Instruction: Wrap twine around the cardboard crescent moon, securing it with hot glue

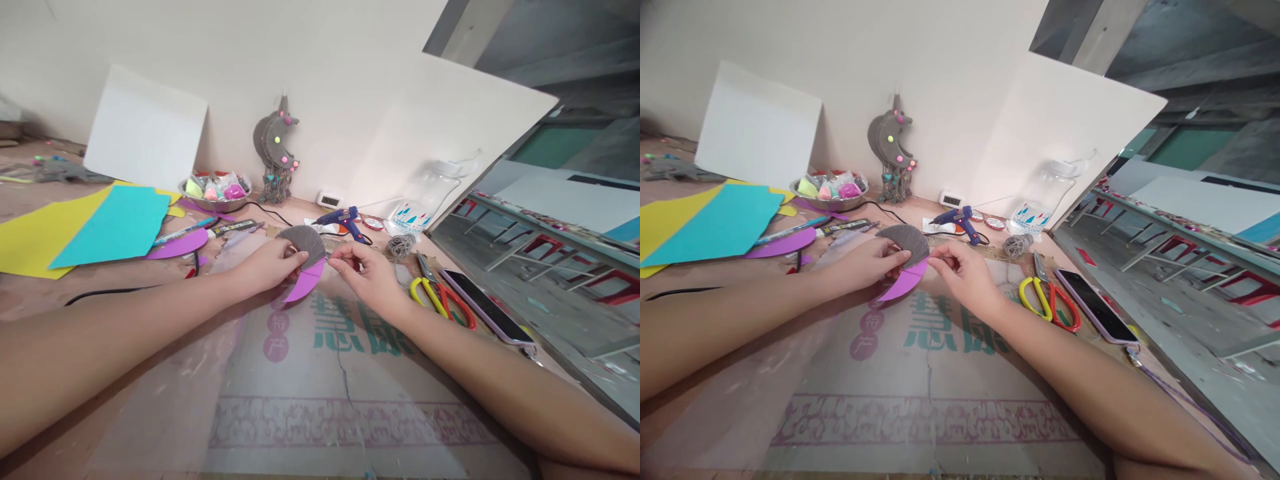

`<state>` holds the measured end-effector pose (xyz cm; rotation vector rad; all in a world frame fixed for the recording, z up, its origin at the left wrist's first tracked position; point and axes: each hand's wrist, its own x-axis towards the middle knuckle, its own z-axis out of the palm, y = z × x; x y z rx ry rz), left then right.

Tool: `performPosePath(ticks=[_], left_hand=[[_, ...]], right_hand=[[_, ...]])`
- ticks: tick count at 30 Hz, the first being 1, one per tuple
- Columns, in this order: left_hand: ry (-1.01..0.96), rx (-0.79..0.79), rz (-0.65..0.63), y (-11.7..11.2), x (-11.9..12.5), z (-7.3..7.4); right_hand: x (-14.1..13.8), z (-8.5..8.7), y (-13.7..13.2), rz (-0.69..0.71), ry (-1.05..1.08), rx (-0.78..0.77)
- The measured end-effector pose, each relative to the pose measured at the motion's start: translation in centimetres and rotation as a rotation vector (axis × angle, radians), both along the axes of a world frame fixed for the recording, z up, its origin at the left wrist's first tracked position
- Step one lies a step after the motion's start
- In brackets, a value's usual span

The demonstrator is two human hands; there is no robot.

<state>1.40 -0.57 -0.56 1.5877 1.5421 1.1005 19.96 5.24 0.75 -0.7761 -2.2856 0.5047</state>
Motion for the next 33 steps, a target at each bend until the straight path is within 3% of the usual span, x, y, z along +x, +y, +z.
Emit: performPosePath(ticks=[13,17,21,33], left_hand=[[-0.046,-0.002,-0.06,-0.3,0.0,0.3],[-0.108,-0.029,-0.019,-0.5,0.0,0.6],[-0.183,-0.031,-0.059,-0.5,0.0,0.6],[-0.124,-0.013,-0.132,-0.4,0.1,0.5]], right_hand=[[0.2,-0.6,1.7,-0.014,-0.057,-0.133],[0.2,-1.1,1.8,0.002,-0.086,-0.121],[0.2,-1.3,1.8,0.017,-0.09,-0.093],[0.1,-1.5,1.8,-0.015,-0.032,-0.061]])
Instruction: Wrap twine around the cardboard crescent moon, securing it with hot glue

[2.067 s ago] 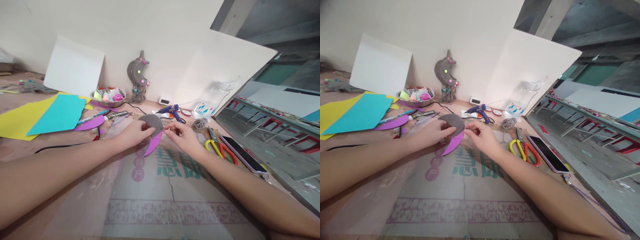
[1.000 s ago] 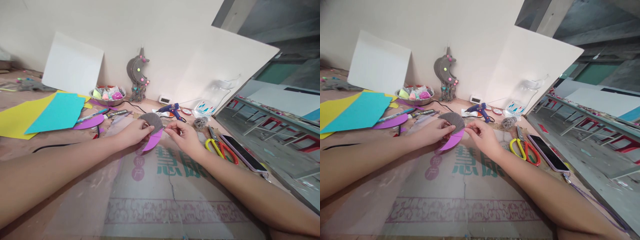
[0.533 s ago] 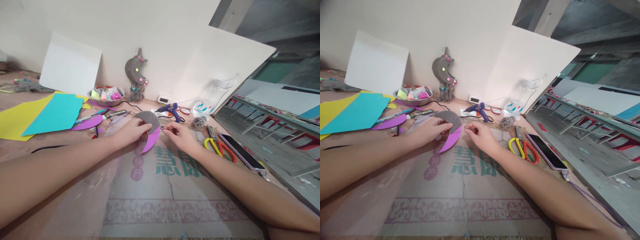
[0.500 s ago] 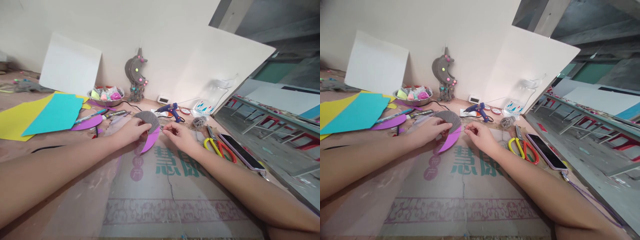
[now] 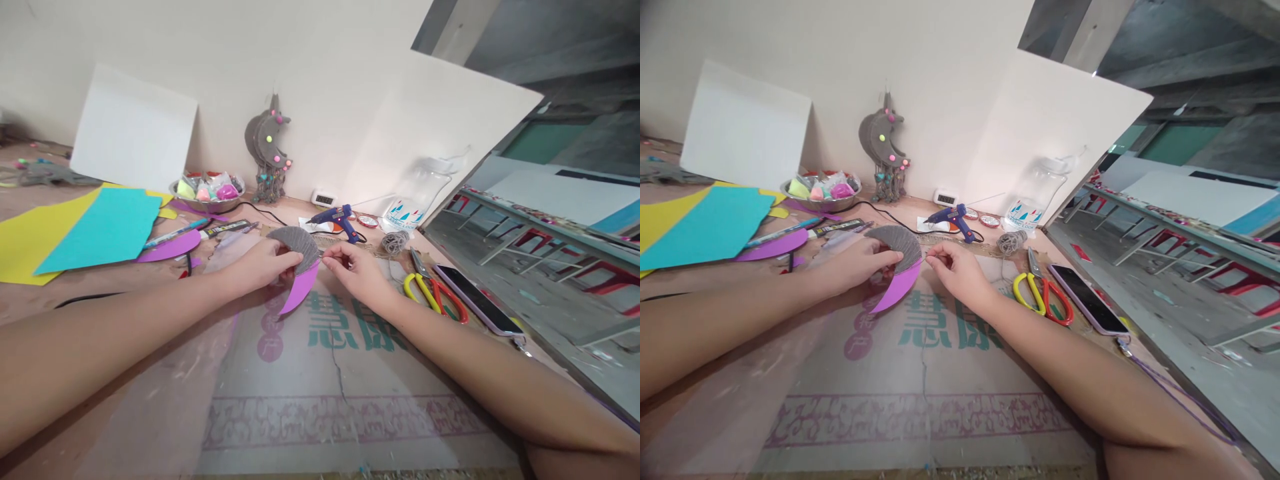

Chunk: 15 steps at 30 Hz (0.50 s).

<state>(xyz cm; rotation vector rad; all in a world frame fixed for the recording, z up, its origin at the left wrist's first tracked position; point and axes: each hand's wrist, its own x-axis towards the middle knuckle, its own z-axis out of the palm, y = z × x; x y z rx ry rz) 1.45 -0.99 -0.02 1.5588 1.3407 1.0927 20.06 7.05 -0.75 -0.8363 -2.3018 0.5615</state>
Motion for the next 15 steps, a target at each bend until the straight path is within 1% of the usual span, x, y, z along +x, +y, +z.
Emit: performPosePath(ticks=[7,15], left_hand=[[0.107,-0.023,-0.001,-0.18,0.07,0.18],[0.094,-0.033,-0.027,-0.31,0.06,0.07]], right_hand=[[0.02,0.13,-0.2,-0.005,0.012,0.007],[0.06,0.22,-0.33,-0.007,0.043,0.018]])
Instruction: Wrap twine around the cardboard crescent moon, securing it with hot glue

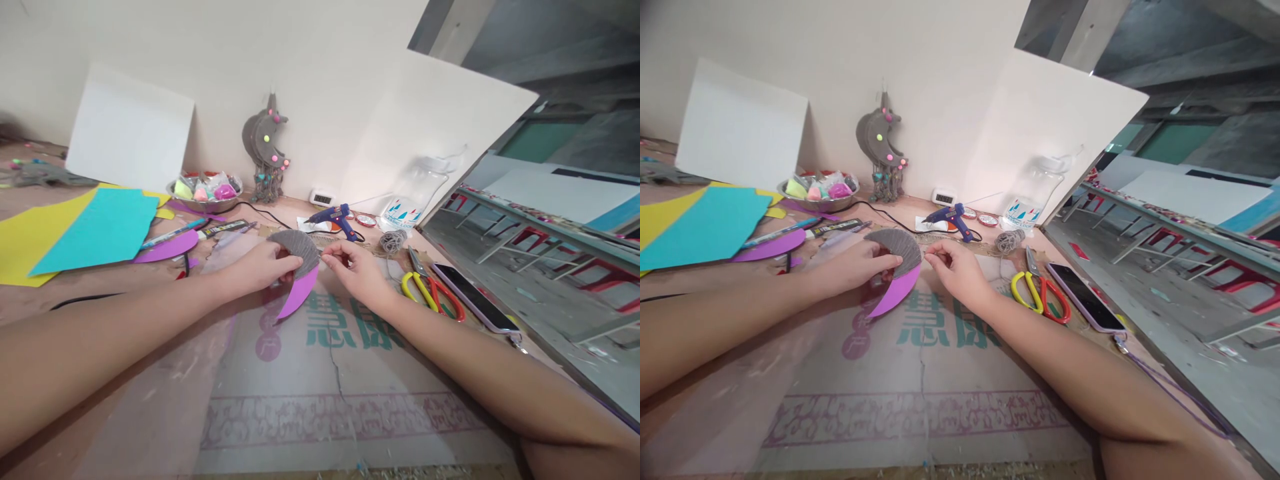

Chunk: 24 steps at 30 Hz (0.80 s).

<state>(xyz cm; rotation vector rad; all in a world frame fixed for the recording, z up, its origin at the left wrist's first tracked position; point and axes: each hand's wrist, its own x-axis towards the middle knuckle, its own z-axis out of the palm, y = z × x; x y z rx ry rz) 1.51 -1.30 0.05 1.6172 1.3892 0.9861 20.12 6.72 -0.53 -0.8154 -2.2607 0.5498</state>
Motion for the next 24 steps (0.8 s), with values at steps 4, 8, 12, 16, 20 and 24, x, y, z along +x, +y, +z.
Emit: performPosePath(ticks=[4,8,12,16,20,24], left_hand=[[-0.004,-0.028,0.022,-0.14,0.11,0.15],[-0.04,-0.038,-0.002,-0.2,0.29,0.34],[-0.037,-0.066,0.001,-0.34,0.33,0.64],[-0.043,-0.057,-0.035,-0.49,0.22,0.65],[-0.14,-0.093,-0.038,-0.57,0.25,0.28],[-0.162,-0.124,-0.029,-0.59,0.47,0.31]], right_hand=[[-0.03,0.13,-0.17,-0.003,0.005,0.0],[-0.06,0.16,-0.24,-0.004,0.013,0.0],[-0.01,0.08,-0.14,0.008,0.025,-0.01],[0.16,0.1,-0.3,0.001,0.078,-0.003],[0.19,0.31,-0.82,-0.012,0.126,0.025],[0.01,0.15,-0.42,-0.001,0.077,0.009]])
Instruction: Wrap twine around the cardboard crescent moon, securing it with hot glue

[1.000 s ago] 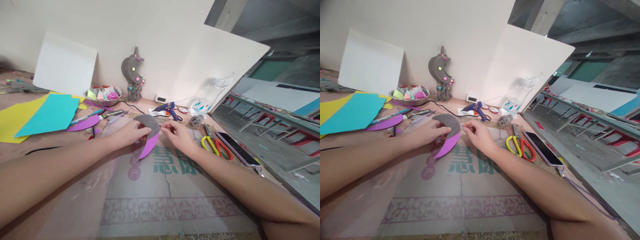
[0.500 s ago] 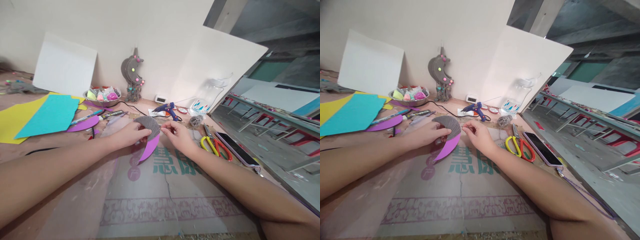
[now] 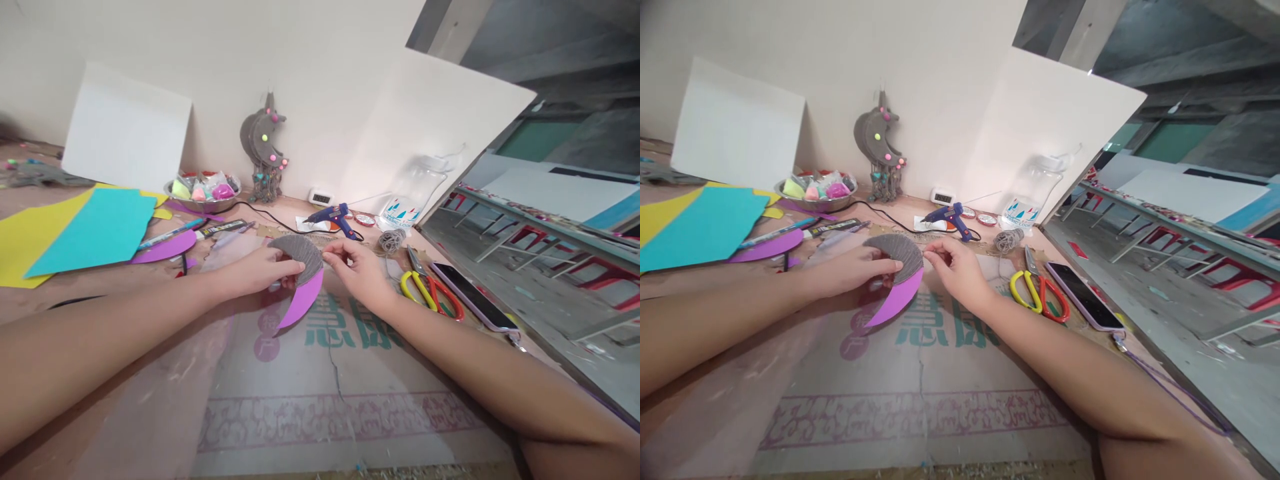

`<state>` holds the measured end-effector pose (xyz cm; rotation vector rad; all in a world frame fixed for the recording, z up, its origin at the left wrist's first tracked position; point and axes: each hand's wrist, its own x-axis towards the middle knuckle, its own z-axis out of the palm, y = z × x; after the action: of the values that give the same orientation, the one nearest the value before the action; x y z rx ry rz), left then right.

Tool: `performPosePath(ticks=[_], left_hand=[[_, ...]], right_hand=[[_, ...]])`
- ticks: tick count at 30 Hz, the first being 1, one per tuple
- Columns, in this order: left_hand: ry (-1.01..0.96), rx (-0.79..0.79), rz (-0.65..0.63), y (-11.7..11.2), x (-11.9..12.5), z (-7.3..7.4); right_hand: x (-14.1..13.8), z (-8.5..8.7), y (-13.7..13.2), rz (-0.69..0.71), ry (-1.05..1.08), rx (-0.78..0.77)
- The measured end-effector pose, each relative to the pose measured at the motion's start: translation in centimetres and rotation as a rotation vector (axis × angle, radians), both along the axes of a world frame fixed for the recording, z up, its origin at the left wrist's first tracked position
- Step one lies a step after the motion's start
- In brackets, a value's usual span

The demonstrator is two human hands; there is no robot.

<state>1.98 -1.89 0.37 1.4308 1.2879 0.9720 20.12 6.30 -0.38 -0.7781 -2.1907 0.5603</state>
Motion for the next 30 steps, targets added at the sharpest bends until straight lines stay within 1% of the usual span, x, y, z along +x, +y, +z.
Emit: performPosePath(ticks=[4,6,8,11,14,16,18,20,22,27,30], left_hand=[[0.048,0.044,0.043,0.0,0.1,0.5],[0.062,0.06,0.074,0.1,0.0,0.6],[0.063,0.075,0.105,0.2,-0.1,0.6],[0.061,0.087,0.12,0.4,-0.3,0.2],[0.054,0.085,0.095,0.5,-0.3,-0.1],[0.049,0.088,0.094,0.6,-0.3,-0.2],[0.059,0.092,0.102,0.6,-0.3,-0.2],[0.075,0.091,0.106,0.7,-0.3,-0.2],[0.076,0.09,0.102,0.6,-0.3,-0.1],[0.028,0.068,0.082,0.5,-0.2,0.2],[0.003,0.047,0.061,0.3,-0.2,0.3]], right_hand=[[0.1,-0.6,1.5,-0.024,-0.018,-0.043],[0.3,-0.7,1.9,-0.045,0.025,-0.069],[0.5,-0.6,1.8,-0.031,0.079,-0.125],[0.4,0.0,0.8,0.043,0.124,-0.228],[0.1,0.3,-0.1,0.158,0.148,-0.324],[-0.1,0.2,-0.3,0.231,0.174,-0.39],[-0.3,0.0,-0.1,0.266,0.186,-0.442],[-0.3,-0.2,0.3,0.255,0.177,-0.457],[-0.2,-0.3,0.7,0.219,0.164,-0.439],[-0.1,-0.1,1.1,0.055,0.086,-0.35],[-0.1,0.1,0.9,0.015,0.065,-0.295]])
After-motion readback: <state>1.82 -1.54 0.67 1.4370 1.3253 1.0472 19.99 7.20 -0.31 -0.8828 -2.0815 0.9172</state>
